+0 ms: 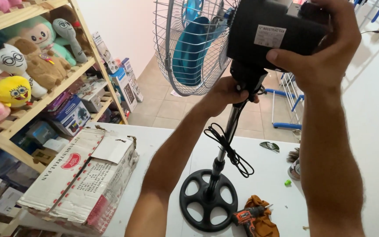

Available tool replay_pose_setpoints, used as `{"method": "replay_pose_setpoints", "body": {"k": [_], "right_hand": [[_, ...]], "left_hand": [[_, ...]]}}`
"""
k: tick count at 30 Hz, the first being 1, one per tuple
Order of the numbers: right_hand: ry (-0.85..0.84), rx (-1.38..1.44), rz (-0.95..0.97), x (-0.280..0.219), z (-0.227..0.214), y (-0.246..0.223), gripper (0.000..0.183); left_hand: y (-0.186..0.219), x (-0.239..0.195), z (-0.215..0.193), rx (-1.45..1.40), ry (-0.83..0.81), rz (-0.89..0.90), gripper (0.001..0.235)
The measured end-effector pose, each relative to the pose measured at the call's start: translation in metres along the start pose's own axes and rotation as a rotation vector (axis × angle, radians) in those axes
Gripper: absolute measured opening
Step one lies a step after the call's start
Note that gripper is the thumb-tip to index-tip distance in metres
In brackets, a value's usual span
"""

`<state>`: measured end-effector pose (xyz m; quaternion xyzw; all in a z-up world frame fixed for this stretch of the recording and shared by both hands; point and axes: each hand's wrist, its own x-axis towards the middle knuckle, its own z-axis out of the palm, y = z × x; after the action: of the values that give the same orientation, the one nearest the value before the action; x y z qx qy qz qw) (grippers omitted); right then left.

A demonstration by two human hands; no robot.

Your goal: Assembling a pedestal fan by mounting the motor unit onto the stand and securing it with a power drill.

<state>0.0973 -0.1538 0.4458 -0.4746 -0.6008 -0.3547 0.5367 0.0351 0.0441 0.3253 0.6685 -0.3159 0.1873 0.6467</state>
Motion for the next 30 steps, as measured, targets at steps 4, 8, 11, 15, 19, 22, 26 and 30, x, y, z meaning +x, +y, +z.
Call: {"method": "replay_pose_setpoints", "body": {"k": [4, 8, 11, 15, 19, 22, 26, 30], "right_hand": [[-0.03, -0.064, -0.031, 0.001, 0.002, 0.0, 0.07], [-0.055, -0.124, -0.002, 0.004, 0.008, -0.013, 0.069], [-0.04, -0.171, 0.079, 0.006, 0.012, -0.018, 0.067], [-0.034, -0.247, -0.003, 0.009, 0.016, -0.021, 0.069], [-0.003, -0.316, 0.063, 0.012, 0.026, -0.034, 0.064], [-0.018, -0.377, -0.002, 0.012, 0.027, -0.034, 0.068], [-0.033, -0.402, -0.011, 0.011, 0.025, -0.035, 0.067], [-0.025, -0.445, -0.046, 0.009, 0.023, -0.031, 0.066]], "left_hand": [[-0.006, -0.001, -0.002, -0.076, -0.046, 0.063, 0.038], [-0.011, -0.005, -0.004, -0.116, -0.042, 0.025, 0.045], [-0.023, -0.004, -0.006, -0.344, -0.081, 0.043, 0.041], [-0.02, -0.004, -0.008, -0.405, -0.122, 0.036, 0.039], [-0.026, -0.006, -0.011, -0.446, -0.118, 0.021, 0.042], [-0.029, -0.001, -0.014, -0.502, -0.181, 0.033, 0.039], [-0.029, 0.002, -0.013, -0.502, -0.215, 0.045, 0.038], [-0.037, 0.008, -0.016, -0.534, -0.259, 0.027, 0.039]]}}
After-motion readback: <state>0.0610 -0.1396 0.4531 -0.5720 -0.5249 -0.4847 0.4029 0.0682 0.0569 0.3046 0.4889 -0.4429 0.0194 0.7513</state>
